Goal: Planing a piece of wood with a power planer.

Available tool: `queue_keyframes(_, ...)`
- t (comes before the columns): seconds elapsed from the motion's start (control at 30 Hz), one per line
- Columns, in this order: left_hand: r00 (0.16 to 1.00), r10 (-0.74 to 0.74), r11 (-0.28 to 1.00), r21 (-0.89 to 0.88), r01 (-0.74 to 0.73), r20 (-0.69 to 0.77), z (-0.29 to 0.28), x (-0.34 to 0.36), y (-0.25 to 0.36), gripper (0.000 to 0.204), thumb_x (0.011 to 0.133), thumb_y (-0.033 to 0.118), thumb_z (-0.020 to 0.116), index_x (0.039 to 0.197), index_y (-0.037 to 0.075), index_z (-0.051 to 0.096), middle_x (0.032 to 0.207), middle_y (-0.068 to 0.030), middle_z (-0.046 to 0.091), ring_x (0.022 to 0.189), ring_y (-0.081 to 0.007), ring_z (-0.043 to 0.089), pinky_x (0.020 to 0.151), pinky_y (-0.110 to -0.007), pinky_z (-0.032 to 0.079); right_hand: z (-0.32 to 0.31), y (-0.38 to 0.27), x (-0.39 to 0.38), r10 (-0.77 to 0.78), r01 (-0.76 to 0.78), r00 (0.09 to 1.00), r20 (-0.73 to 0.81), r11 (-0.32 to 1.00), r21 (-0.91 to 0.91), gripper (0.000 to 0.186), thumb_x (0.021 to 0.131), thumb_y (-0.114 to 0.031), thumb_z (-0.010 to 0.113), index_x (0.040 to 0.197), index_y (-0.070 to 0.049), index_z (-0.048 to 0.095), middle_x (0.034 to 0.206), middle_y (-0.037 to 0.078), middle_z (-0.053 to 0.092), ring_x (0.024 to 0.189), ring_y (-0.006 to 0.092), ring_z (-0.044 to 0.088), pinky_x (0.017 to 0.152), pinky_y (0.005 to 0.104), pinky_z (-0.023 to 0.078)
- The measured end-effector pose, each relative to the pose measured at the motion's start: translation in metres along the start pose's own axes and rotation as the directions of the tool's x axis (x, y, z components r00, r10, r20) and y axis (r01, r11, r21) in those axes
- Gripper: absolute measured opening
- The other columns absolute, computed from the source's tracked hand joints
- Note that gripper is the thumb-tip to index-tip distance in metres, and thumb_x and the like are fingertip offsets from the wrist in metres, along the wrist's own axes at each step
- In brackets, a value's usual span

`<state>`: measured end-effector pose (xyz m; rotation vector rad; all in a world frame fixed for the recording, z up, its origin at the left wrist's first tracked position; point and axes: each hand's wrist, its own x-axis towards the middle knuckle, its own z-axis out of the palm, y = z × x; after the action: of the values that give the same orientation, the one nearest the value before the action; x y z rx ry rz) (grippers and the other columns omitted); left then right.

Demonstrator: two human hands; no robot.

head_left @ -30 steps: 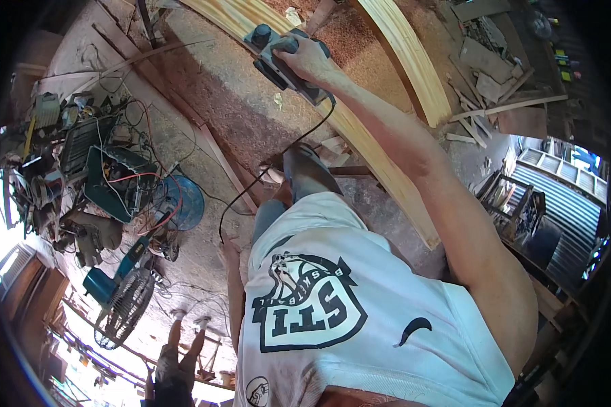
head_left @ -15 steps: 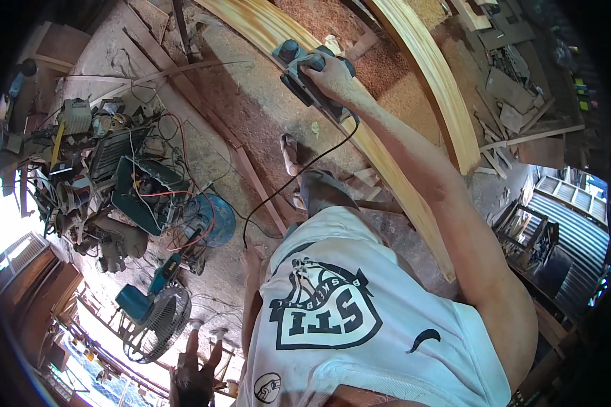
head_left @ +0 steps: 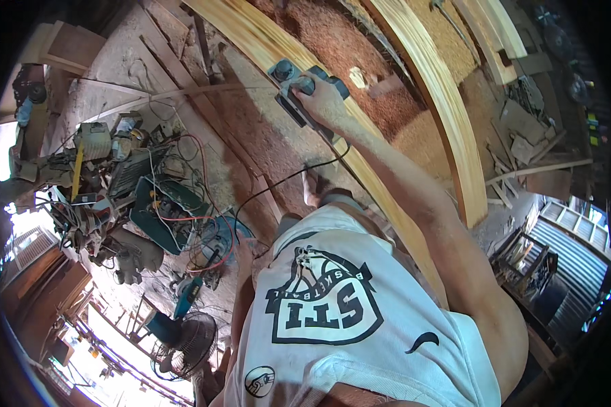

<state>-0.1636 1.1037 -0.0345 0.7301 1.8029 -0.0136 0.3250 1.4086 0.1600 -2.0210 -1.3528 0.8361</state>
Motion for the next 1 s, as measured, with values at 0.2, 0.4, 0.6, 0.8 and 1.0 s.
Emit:
queue_keyframes(0.2,0.908,0.417,0.892,0.175,-0.417,0.038,-0.012,0.03,0.031,0.071,0.11,0.029,0.055,0.171,0.005,0.029,0.1,-0.0182,0.078,0.066,-0.0305,0.068,0.068,-0.046,0.057,0.011,-0.026,0.055,0.027,-0.027,0.999,0.036,1.0,-0.014,0.058,0.097,-0.047,0.073,0.146,-0.017,0.065,0.109,0.028,0.078,0.106,0.0459,0.075,0.093,0.0537,0.059)
queue_keyframes(0.4,0.756,0.639,0.575,0.741,-0.346,-0.143,0.007,0.056,0.045,0.082,0.099,0.016,0.061,0.172,0.006,0.025,0.101,-0.028,0.073,0.086,-0.0483,0.071,0.08,-0.056,0.057,0.034,-0.063,0.118,0.024,-0.022,0.999,0.04,0.999,-0.045,0.053,0.096,-0.042,0.074,0.142,-0.015,0.068,0.111,0.028,0.078,0.107,0.0446,0.076,0.095,0.0523,0.059)
queue_keyframes(0.6,0.814,0.555,0.659,0.689,-0.302,-0.174,-0.006,0.097,0.065,0.084,0.095,0.018,0.065,0.171,0.014,0.029,0.094,-0.029,0.071,0.085,-0.0496,0.071,0.077,-0.059,0.056,0.071,-0.104,0.205,-0.018,0.018,1.0,-0.013,1.0,0.014,0.054,0.095,-0.04,0.075,0.142,-0.012,0.068,0.112,0.028,0.078,0.109,0.0444,0.076,0.097,0.0522,0.059)
queue_keyframes(0.8,0.812,0.546,0.715,0.618,-0.325,-0.205,-0.036,0.147,0.097,0.079,0.091,0.013,0.065,0.166,0.014,0.039,0.088,-0.0298,0.071,0.082,-0.0496,0.071,0.07,-0.06,0.056,0.11,-0.157,0.291,-0.03,0.03,0.999,0.029,1.0,0.011,0.059,0.097,-0.041,0.074,0.145,-0.008,0.064,0.112,0.03,0.077,0.109,0.0453,0.075,0.097,0.0543,0.059)
queue_keyframes(1.0,0.865,0.468,0.768,0.569,-0.294,-0.184,-0.09,0.168,0.193,0.074,0.087,0.009,0.068,0.159,0.009,0.045,0.088,-0.0259,0.074,0.085,-0.048,0.074,0.07,-0.058,0.058,0.139,-0.189,0.382,-0.059,0.059,0.997,-0.039,0.998,-0.025,0.044,0.093,-0.039,0.077,0.126,-0.01,0.075,0.104,0.023,0.079,0.102,0.0413,0.077,0.09,0.0486,0.059)
